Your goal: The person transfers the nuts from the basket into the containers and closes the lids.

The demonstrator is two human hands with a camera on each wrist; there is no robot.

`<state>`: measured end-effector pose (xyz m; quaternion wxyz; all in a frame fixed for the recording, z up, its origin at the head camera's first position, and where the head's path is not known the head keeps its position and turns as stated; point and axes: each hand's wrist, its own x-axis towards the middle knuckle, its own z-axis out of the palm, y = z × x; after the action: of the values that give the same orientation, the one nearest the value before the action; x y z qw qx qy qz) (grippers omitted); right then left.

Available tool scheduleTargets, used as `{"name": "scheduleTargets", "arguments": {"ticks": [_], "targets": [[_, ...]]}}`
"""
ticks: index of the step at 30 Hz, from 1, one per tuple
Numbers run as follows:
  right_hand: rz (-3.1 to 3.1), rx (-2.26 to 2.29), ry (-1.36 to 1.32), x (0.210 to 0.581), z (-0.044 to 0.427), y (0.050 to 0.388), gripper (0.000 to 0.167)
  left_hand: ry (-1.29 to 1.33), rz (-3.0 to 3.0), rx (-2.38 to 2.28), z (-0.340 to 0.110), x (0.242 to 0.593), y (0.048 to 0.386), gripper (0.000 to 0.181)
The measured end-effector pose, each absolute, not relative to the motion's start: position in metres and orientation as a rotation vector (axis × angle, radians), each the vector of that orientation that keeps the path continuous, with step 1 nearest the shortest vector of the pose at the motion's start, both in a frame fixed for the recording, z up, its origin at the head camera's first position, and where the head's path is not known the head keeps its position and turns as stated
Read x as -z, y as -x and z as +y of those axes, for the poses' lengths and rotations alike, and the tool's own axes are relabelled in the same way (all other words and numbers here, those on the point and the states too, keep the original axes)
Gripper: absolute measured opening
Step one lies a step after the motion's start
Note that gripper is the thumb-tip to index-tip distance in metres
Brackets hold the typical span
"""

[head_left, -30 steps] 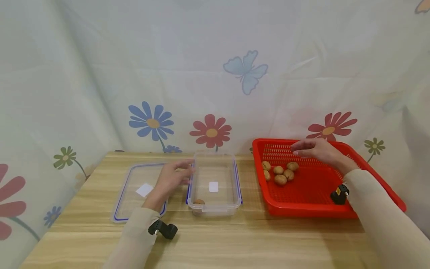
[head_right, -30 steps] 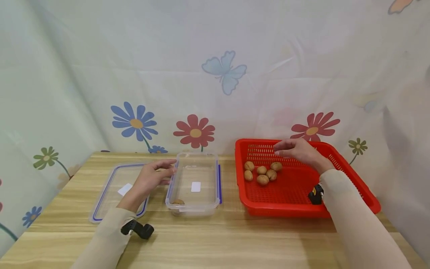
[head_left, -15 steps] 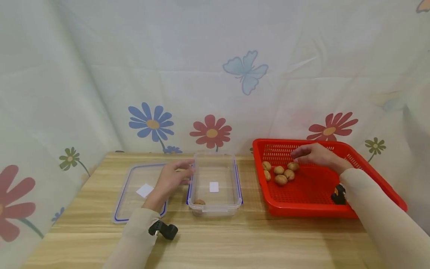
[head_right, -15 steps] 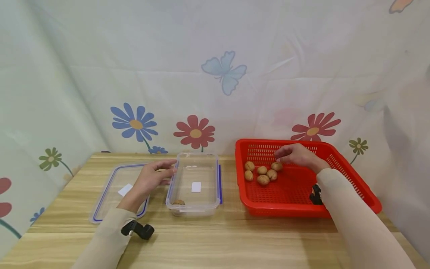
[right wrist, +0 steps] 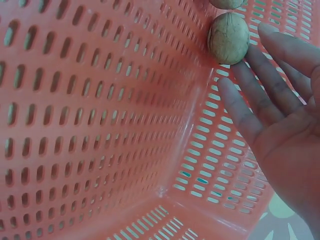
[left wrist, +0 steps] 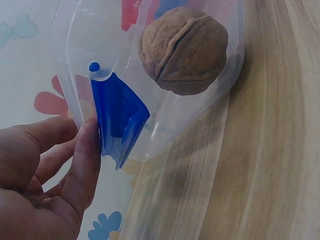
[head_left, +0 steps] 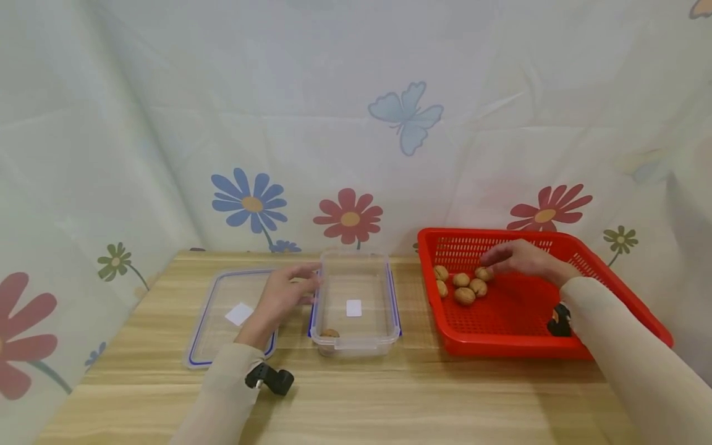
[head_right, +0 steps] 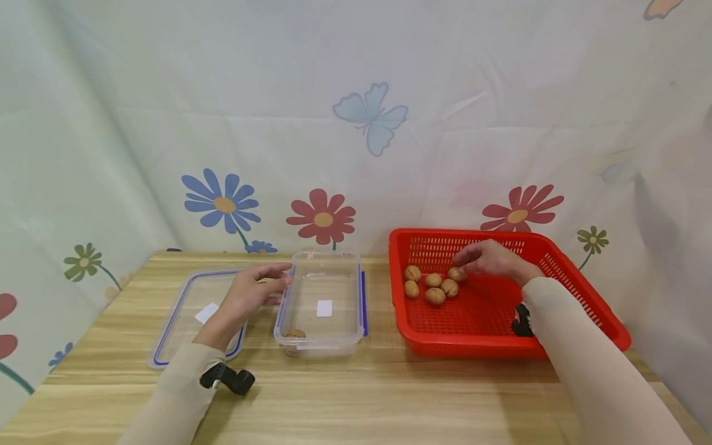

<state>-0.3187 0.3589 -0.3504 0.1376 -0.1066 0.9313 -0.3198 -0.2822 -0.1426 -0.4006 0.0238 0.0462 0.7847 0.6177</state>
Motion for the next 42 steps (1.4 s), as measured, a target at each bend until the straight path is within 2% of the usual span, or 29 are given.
{"name": "scheduleTargets", "arguments": {"ticks": [12, 21, 33, 42], "targets": [[2.68, 0.865, 0.278, 0.354, 0.362, 0.319, 0.037, -0.142, 2.452, -1.887, -0.142, 0.403, 0.282, 0.041], [2.673, 0.83, 0.298, 0.355, 0.361, 0.32, 0.04, -0.138, 2.462, -1.881, -0.146, 0.403, 0.279, 0.041], [2.8, 0.874, 0.274, 0.334, 0.358, 0.312, 0.054, -0.15, 2.459, -1.891, -0.143, 0.403, 0.281, 0.041], [2.853, 1.005, 0.247, 0.299, 0.345, 0.299, 0.063, -0.151, 2.468, -1.885, -0.143, 0.403, 0.282, 0.04]]}}
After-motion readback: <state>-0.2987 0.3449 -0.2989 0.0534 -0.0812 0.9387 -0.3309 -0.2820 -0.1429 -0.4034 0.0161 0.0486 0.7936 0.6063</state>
